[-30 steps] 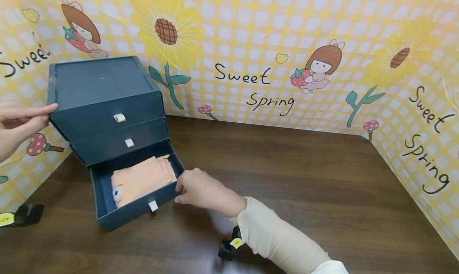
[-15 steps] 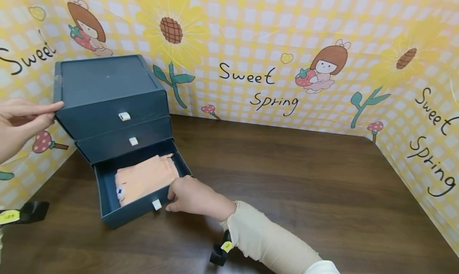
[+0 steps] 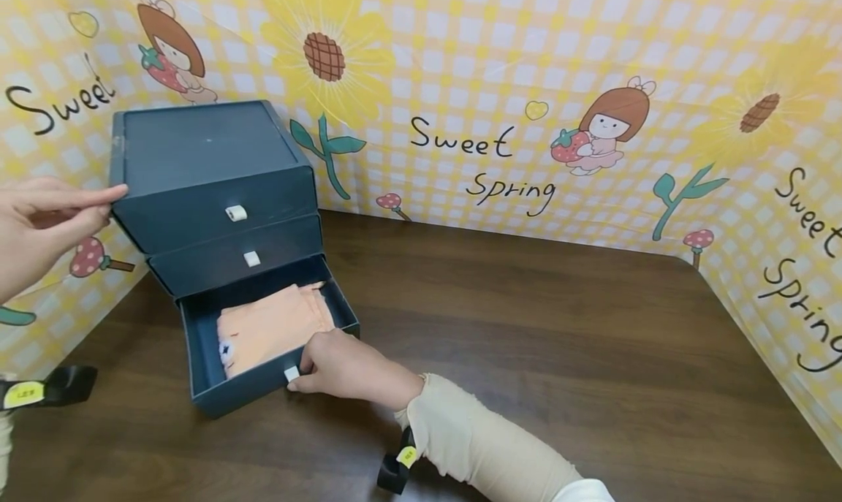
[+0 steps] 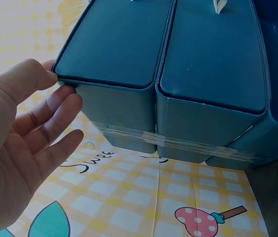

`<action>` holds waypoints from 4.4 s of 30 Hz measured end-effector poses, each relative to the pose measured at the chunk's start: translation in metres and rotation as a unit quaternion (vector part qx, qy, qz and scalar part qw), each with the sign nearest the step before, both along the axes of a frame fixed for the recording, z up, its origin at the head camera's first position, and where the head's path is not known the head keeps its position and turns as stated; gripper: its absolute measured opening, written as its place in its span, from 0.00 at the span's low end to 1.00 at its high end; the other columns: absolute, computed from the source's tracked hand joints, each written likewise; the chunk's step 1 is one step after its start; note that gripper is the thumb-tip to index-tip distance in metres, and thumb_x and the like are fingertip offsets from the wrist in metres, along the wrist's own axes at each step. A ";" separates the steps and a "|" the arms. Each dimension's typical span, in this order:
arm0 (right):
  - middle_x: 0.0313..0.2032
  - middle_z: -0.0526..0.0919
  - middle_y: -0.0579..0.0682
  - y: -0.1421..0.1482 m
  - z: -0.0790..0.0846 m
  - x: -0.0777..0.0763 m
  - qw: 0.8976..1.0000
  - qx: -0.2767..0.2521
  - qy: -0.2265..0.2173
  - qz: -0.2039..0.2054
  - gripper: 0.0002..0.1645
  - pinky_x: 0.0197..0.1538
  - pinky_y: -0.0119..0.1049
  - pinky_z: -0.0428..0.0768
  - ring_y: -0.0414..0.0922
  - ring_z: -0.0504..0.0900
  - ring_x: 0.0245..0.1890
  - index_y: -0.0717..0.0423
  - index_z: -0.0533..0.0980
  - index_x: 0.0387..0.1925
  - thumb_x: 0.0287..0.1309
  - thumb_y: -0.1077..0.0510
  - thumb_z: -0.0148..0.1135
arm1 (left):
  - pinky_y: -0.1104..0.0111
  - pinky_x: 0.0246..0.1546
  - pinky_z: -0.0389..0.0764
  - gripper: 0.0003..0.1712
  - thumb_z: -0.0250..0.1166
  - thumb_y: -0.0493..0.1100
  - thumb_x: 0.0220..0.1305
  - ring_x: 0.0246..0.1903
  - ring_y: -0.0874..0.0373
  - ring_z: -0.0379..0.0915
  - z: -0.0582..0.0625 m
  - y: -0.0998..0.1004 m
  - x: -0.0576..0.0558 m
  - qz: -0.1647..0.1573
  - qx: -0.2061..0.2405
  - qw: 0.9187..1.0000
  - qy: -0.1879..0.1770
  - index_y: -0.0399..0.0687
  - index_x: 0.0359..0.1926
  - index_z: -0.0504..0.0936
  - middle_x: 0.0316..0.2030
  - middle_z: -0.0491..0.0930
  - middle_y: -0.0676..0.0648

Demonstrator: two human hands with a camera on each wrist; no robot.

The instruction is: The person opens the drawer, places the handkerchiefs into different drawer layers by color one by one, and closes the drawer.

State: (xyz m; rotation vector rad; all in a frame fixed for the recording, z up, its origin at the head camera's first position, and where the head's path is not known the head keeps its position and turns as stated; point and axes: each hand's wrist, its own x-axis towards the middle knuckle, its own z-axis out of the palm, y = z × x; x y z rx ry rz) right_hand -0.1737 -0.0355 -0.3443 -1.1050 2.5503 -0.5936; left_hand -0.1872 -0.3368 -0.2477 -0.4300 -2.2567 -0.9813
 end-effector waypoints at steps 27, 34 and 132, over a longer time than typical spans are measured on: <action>0.09 0.71 0.39 -0.006 -0.008 0.002 1.000 -0.006 -0.007 -0.020 0.14 0.16 0.23 0.65 0.32 0.67 0.10 0.50 0.82 0.18 0.58 0.53 0.60 | 0.89 0.24 0.63 0.25 0.55 0.25 0.59 0.25 0.77 0.65 0.000 0.000 0.001 -0.002 0.012 1.000 -0.005 0.58 0.48 0.81 0.27 0.71 0.66; 0.10 0.71 0.39 -0.007 -0.006 0.000 1.000 -0.015 0.014 -0.009 0.12 0.17 0.22 0.65 0.32 0.66 0.11 0.50 0.83 0.21 0.57 0.54 0.61 | 0.89 0.24 0.63 0.24 0.55 0.25 0.59 0.26 0.77 0.64 0.000 0.001 0.002 -0.004 -0.003 1.000 0.007 0.56 0.48 0.81 0.28 0.71 0.67; 0.16 0.79 0.43 -0.077 -0.009 -0.096 0.995 -0.008 -0.050 -0.091 0.16 0.21 0.24 0.71 0.35 0.72 0.15 0.55 0.82 0.20 0.60 0.54 0.58 | 0.87 0.22 0.61 0.18 0.58 0.26 0.58 0.27 0.75 0.63 -0.001 0.001 0.000 0.021 -0.027 0.999 0.027 0.41 0.48 0.81 0.29 0.71 0.70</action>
